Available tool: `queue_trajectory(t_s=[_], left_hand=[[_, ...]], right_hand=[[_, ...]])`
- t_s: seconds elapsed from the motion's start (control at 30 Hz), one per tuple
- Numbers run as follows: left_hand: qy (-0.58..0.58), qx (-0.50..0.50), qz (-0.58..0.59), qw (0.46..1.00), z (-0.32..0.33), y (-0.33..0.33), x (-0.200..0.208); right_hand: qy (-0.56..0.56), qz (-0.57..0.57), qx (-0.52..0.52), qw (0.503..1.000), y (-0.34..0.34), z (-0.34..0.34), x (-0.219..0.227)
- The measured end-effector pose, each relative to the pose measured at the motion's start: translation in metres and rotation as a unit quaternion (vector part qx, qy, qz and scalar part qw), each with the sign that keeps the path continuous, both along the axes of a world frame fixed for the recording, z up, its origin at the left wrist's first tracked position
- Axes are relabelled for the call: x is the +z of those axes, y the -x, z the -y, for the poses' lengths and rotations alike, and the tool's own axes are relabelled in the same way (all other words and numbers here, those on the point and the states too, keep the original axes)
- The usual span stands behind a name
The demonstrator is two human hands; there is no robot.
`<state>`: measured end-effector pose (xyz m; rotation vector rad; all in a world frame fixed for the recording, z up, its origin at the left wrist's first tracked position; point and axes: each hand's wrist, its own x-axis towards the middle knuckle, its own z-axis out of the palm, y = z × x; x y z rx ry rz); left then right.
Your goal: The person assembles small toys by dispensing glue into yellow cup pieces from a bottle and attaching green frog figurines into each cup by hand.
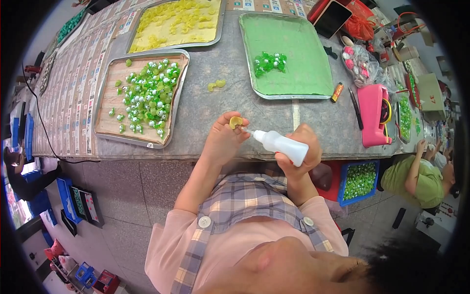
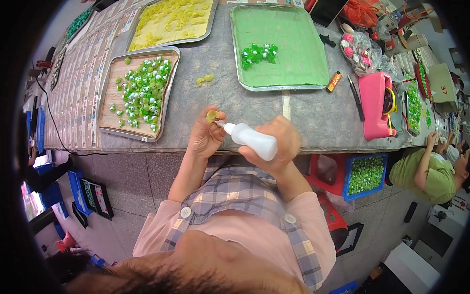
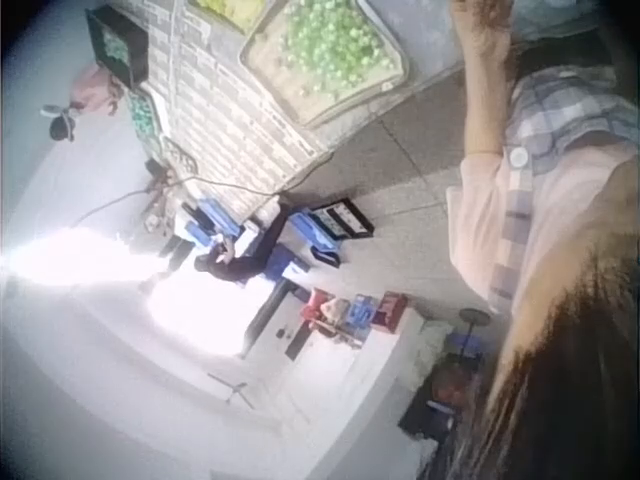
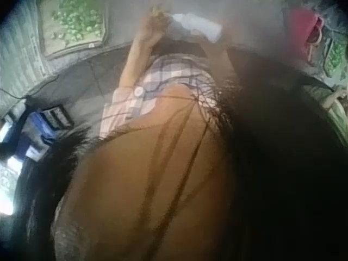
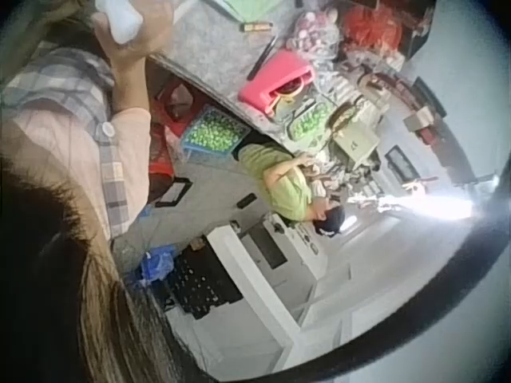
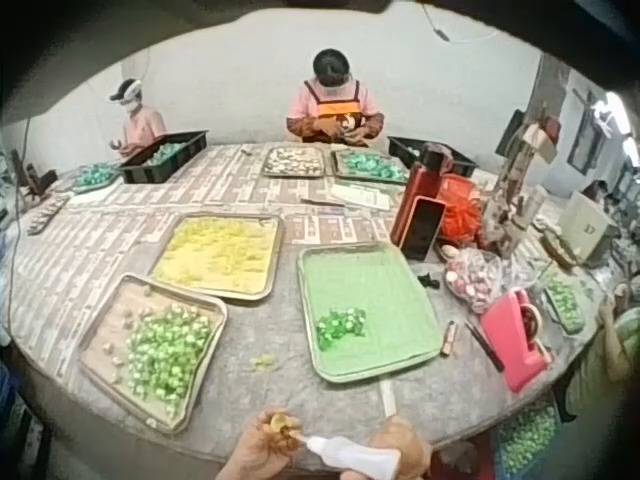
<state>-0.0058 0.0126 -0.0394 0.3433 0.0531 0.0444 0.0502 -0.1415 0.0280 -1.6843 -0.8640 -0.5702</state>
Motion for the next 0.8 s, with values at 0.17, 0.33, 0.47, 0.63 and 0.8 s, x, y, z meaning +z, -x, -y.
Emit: queue_trajectory(t_s=[0.17,0.33,0.47,0.63,0.8], left_hand=[[0.010,0.003,0.009,1.000,0.0006,-0.0005,0.0020],[0.009,0.005,-0.006,1.000,0.0008,-0.0015,0.0061],[0.008,0.008,0.002,1.000,0.0014,-0.0015,0.0061],[0.004,0.008,-0.004,1.000,0.0019,-0.0022,0.0088],[0.002,0.008,-0.010,1.000,0.0013,-0.0016,0.0048]], right_hand=[[0.019,0.041,0.010,0.999,0.0010,-0.0061,0.0049],[0.025,0.044,0.016,0.999,0.0014,-0.0061,0.0038],[0.022,0.053,0.019,0.998,0.0008,-0.0075,0.0030],[0.022,0.053,0.020,0.998,0.0002,-0.0076,0.0043],[0.022,0.055,0.024,0.998,0.0005,-0.0080,0.0044]])
